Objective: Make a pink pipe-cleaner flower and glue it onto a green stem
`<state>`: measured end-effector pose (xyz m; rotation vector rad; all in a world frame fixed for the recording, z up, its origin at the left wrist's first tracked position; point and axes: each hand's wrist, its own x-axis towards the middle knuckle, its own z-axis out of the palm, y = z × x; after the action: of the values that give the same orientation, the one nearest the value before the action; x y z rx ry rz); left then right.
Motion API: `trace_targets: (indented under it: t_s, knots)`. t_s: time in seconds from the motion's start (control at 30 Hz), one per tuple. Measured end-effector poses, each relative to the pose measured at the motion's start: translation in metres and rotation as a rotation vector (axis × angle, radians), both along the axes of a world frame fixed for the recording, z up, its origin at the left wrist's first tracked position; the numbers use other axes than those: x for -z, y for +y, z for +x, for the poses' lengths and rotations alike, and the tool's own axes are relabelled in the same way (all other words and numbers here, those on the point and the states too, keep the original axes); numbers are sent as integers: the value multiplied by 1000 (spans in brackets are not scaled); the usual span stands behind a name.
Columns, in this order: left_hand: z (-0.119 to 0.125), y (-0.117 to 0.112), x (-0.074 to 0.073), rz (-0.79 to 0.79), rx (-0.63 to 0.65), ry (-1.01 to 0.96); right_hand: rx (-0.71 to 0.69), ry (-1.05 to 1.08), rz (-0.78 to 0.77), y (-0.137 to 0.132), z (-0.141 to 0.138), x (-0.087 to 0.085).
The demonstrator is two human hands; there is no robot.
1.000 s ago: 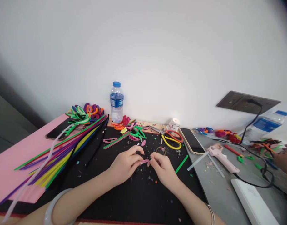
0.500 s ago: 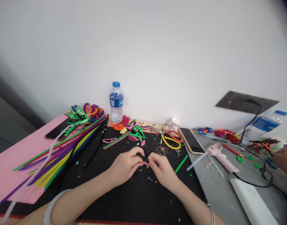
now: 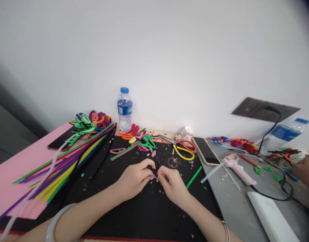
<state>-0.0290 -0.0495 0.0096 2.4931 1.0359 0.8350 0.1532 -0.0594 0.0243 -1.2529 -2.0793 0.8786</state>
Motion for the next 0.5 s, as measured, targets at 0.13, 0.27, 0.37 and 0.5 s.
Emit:
trace_targets:
  t_s: [0.13,0.27,0.37,0.5]
  knots:
    - [0,0,0,-19,-1,-3,12,11,5,1,-1,3]
    - [0,-1,2,-66,-42,-78,86,91,-52,2,1,6]
    - [1,-1,2,-126,-82,-157,120,230,-137,4,2,9]
    - [2,0,0,-191,-87,-269,105,494,-347,6,3,10]
